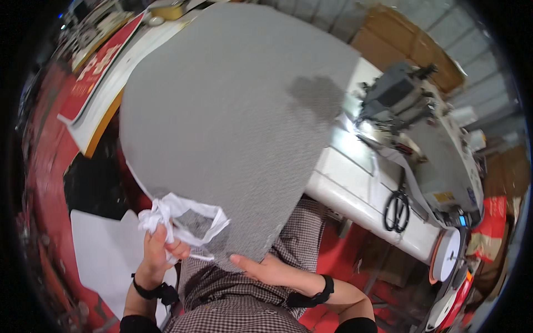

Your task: Using a sewing machine and scissors to trim and assemble fabric covers for chairs.

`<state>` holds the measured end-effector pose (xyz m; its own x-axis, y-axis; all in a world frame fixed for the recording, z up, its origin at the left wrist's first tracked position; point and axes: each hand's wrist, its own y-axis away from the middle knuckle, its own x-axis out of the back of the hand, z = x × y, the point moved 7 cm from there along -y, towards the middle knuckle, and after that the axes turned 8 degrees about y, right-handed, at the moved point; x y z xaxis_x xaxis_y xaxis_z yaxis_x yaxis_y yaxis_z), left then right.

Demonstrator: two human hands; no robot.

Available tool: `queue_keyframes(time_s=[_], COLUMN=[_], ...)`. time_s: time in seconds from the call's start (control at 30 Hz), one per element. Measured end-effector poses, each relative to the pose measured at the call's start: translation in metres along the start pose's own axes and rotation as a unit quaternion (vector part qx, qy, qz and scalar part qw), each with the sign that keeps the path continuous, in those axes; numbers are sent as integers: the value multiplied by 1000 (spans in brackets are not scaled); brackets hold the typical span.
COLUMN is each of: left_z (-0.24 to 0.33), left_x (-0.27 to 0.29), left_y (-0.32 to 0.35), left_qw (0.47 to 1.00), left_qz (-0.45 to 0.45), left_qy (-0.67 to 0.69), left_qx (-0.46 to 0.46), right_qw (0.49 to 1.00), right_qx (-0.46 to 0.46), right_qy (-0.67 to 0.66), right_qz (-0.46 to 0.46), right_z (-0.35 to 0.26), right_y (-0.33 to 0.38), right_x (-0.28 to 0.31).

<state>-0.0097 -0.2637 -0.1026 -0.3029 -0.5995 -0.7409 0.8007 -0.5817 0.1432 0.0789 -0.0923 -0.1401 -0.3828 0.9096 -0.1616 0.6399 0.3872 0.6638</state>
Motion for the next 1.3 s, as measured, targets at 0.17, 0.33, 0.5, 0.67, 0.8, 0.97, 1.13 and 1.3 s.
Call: queue_keyframes(time_s=[0.17,0.33,0.5,0.67,0.8,0.97,1.13,1.3], left_z=[-7,-58,147,212,161,113,96,22], left_x=[-42,-58,110,259,205,161,132,34], left_y=[2,-20,50,123,115,96,62,-26], left_qw=[918,987,897,856,755,517,855,986], left_qz=[5,-13,316,407,311,271,293,-108], left_qy=[-333,-119,-146,-84,-543,-810,-417,-36], left_qx=[-216,102,-274,-308,-197,58,-99,-124], right_qw=[999,983,958,969,964,981,965,958], right_qx=[23,152,63,27,101,61,68,106], right_qy=[23,-102,-205,-161,-175,-112,-97,-84], right_qz=[35,3,189,183,171,150,233,253], right_z=[7,-14,-15,11,6,16,23,13], right_y=[-23,-27,54,38,39,41,33,29], right_x=[4,4,53,64,95,99,102,94])
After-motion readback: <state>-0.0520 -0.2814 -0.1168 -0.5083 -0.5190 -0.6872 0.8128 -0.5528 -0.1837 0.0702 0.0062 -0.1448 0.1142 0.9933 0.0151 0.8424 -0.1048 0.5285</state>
